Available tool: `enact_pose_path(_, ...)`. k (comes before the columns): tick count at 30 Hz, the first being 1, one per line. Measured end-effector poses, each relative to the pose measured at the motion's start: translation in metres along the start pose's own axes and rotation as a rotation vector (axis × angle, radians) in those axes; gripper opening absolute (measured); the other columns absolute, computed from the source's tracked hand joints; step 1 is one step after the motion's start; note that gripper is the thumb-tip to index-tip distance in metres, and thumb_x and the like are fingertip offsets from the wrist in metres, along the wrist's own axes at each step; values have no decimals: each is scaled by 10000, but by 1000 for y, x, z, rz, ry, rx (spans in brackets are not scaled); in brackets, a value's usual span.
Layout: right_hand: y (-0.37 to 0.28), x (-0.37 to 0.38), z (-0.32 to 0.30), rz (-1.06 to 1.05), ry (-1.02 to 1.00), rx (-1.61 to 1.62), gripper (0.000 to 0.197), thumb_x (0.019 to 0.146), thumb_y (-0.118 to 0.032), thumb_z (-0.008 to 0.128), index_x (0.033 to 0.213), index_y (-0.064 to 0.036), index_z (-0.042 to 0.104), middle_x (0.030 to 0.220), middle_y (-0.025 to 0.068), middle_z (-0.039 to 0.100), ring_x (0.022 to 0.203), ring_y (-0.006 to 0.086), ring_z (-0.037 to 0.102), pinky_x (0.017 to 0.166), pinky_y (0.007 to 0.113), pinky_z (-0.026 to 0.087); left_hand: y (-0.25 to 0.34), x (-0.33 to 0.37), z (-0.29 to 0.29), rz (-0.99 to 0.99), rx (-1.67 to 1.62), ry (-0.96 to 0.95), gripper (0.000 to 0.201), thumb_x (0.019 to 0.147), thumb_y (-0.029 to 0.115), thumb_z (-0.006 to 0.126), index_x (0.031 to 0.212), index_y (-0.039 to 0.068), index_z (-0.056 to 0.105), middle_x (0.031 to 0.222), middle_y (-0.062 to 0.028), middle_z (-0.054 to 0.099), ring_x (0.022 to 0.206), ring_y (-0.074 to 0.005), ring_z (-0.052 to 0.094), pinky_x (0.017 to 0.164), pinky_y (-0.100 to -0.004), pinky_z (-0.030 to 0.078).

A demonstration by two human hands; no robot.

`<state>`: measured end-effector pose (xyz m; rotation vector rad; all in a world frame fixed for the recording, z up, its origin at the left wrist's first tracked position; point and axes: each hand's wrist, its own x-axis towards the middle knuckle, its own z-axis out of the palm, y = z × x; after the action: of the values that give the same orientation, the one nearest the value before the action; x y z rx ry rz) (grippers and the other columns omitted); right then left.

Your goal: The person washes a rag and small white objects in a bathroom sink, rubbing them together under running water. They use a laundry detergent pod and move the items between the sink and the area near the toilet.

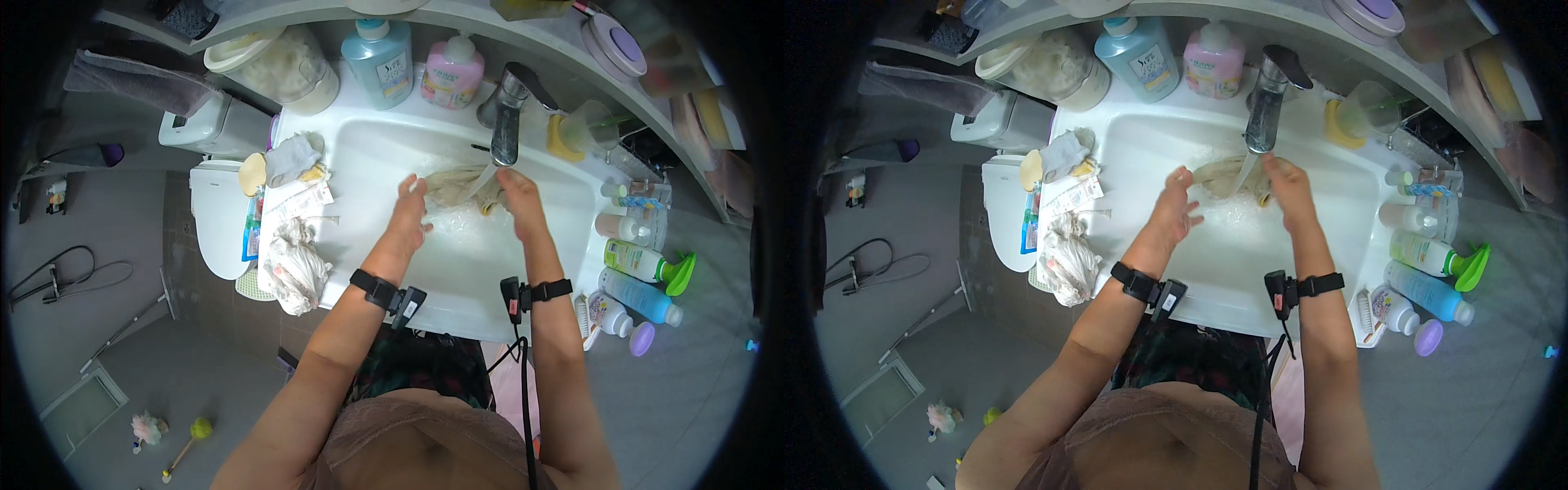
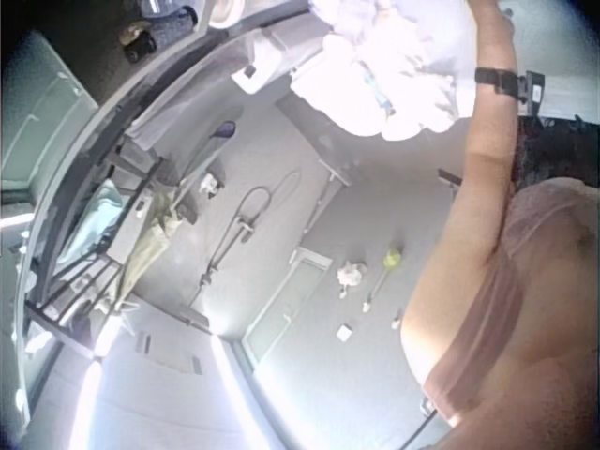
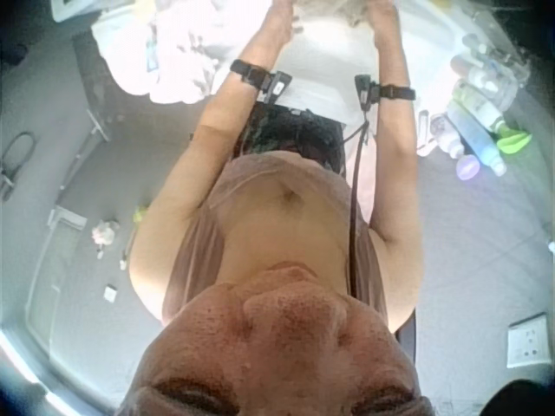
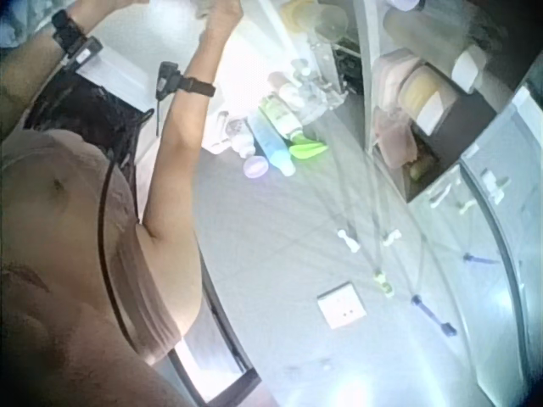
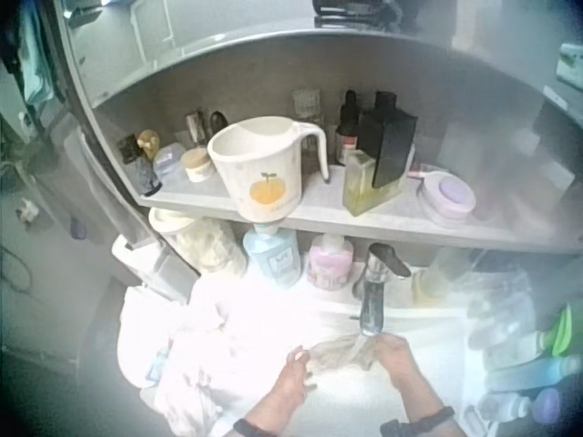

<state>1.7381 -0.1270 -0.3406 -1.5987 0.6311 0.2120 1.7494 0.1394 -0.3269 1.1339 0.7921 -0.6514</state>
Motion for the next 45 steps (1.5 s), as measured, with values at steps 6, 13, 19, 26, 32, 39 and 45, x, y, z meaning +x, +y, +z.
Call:
enact_pose_path(6, 0, -94, 57, -636, -94, -378, 291, 1264, -305, 868, 1309, -32, 955, 1290, 190, 942, 1001, 381, 893, 979, 542, 709, -28, 17, 25, -314, -353, -487, 882, 1346, 748, 666, 1966, 135, 527, 1938, -196, 601, 1678, -408, 682, 1310, -595, 659)
enact_pose_path(13, -3, -30, 26, -415, 99, -713, 607, 1336, -510, 684, 1018, -42, 903, 947, 252, 888, 892, 551, 859, 859, 675, 680, -77, 12, 46, -217, -388, -533, 605, 1419, 484, 649, 1825, 36, 660, 1659, -139, 837, 1461, -293, 836, 1227, -502, 715)
enact_pose_path(19, 9, -51, 62, -468, 97, -929, 576, 1351, -501, 624, 1113, -92, 952, 969, 225, 918, 842, 474, 893, 793, 667, 693, -40, -15, 57, -119, -262, -353, 527, 1418, 432, 656, 1781, 51, 681, 1684, -115, 823, 1513, -286, 805, 1298, -506, 660)
enact_pose_path(26, -18, -22, -19, -745, 180, -961, 421, 1258, -456, 804, 1000, -140, 911, 896, 134, 882, 859, 425, 878, 823, 629, 668, 2, -14, 49, -59, -112, -248, 545, 1386, 442, 734, 1786, 77, 671, 1750, -92, 792, 1637, -275, 729, 1424, -485, 531)
enact_pose_path(32, 4, -56, -39, -387, -103, -543, 287, 1251, -409, 845, 1218, -125, 872, 1176, 128, 867, 1172, 411, 843, 1062, 608, 668, 43, 9, 25, 1, -384, -445, 607, 1388, 334, 685, 1875, -15, 588, 1791, -187, 783, 1638, -373, 786, 1428, -604, 591)
enact_pose_path(39, 17, 8, -33, 205, -454, 366, 431, 1307, -469, 799, 1556, -120, 758, 1536, 133, 805, 1455, 406, 791, 1244, 620, 646, 44, -35, 68, 0, -87, -499, 514, 1288, 266, 829, 1728, 19, 734, 1652, -160, 847, 1523, -371, 838, 1369, -546, 645)
enact_pose_path(45, 35, 2, -1, 345, -521, 646, 561, 1347, -495, 767, 1750, -112, 696, 1767, 146, 778, 1642, 396, 765, 1357, 622, 642, 54, 17, 18, 145, -177, -348, 536, 1203, 96, 833, 1721, 26, 717, 1598, -173, 855, 1457, -367, 873, 1248, -541, 719)
